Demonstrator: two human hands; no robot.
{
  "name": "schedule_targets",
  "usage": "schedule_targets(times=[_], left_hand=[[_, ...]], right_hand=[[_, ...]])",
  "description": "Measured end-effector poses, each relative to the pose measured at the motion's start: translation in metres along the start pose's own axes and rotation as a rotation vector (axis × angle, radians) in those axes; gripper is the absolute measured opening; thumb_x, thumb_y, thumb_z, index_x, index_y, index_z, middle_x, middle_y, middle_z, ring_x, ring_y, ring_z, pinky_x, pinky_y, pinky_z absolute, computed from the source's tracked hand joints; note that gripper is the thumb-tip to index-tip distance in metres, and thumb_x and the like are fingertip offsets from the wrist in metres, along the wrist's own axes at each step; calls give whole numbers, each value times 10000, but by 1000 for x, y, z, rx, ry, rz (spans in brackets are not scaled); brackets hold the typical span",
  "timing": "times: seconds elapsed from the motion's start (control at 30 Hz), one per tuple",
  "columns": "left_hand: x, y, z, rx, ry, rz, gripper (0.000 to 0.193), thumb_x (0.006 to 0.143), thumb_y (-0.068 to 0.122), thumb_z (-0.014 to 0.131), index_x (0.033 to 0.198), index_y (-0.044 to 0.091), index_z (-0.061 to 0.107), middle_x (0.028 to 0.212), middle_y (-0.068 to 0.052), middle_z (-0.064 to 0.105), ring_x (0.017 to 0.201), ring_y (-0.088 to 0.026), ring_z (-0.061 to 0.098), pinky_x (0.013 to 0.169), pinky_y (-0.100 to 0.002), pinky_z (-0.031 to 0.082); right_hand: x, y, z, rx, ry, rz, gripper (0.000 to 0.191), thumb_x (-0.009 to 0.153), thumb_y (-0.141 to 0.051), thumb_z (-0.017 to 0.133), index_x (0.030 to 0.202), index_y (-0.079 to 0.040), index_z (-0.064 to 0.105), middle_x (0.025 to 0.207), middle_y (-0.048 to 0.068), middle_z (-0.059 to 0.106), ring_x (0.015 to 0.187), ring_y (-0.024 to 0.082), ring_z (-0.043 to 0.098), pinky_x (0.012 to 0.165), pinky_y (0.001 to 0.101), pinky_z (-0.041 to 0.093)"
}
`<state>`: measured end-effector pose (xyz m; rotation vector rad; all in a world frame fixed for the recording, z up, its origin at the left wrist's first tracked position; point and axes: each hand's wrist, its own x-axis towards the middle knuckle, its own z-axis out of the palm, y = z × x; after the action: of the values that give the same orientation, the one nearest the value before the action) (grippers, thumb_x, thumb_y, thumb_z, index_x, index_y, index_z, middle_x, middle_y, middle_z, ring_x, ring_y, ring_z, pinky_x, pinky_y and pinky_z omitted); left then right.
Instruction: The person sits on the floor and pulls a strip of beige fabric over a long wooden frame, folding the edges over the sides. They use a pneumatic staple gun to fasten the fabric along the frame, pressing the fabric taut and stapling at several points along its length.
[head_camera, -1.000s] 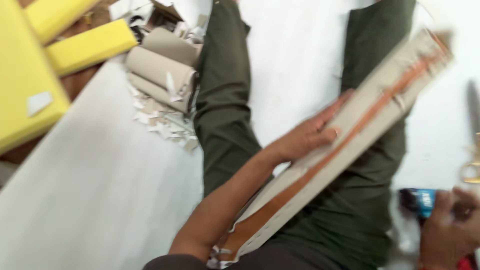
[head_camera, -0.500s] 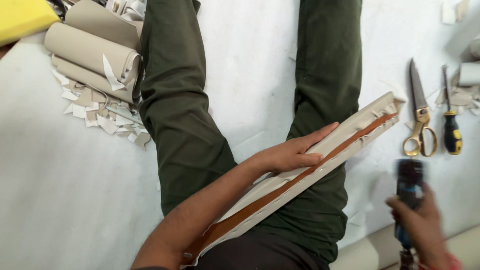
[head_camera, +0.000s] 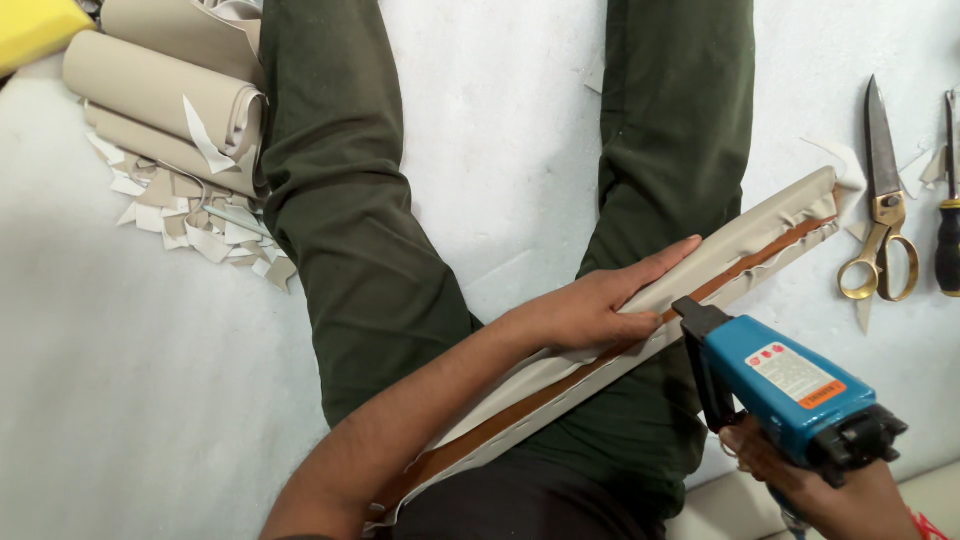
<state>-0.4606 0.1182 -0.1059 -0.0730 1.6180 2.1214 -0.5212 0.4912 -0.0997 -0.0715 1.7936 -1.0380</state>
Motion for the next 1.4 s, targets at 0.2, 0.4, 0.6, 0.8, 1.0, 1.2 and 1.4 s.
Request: schedule_targets(times=[0.2,0.4,0.6,0.8,1.0,1.2,1.4], left_hand=[[2,-8,1,0,-12,-28,925,931,165,516,1700,284,16,1077,-220,701,767,-185,640,769,-335,572],[4,-9,2,259,87,420,935,975,126,552,1698,267,-23,1504,-303,470,1106,-290,652,980,-420,524],[2,2,1,93,4,-54,949,904,218,507,1663,274,-59,1189,-168,695,833,-247,716,886,-381,580],[2,1,1,128,13,49,903,947,184,518,1687,291,12,1294,-172,675,923,-210,693,946,-370,553],[4,6,1,68,4,-44,897,929,169,515,1694,309,69,1385,-217,657,898,-228,686,954,-366,555],[4,6,-3,146,12,4,889,926,196,504,1686,294,52,1580,-179,504,1089,-272,697,1051,-365,508],[1,-7,-17,122,21,143,875,956,238,537,1697,210,72,1762,-172,216,1577,-313,321,1254,-391,292]], right_hand=[[5,-15,11,-83,45,249,400,829,-126,817,1166,28,666,929,213,741,796,285,755,689,456,642],[0,-28,17,-452,50,34,400,804,-251,848,1108,-13,744,947,120,732,830,214,711,713,373,604],[-8,-13,-6,-98,53,-121,415,827,-194,813,1159,1,659,953,150,780,833,217,816,697,406,640],[10,-11,-17,-189,38,41,374,837,-227,841,1109,-15,698,881,144,707,755,231,699,589,393,631],[18,-35,-5,-244,154,220,371,851,-276,840,1048,11,711,823,165,684,694,235,668,597,399,582],[-4,-36,-17,-142,144,-71,475,815,-341,818,1155,-36,688,916,105,762,821,197,779,705,371,609],[-16,1,-28,-364,498,-40,550,777,-226,858,1238,17,682,1065,146,791,956,226,756,885,384,567]])
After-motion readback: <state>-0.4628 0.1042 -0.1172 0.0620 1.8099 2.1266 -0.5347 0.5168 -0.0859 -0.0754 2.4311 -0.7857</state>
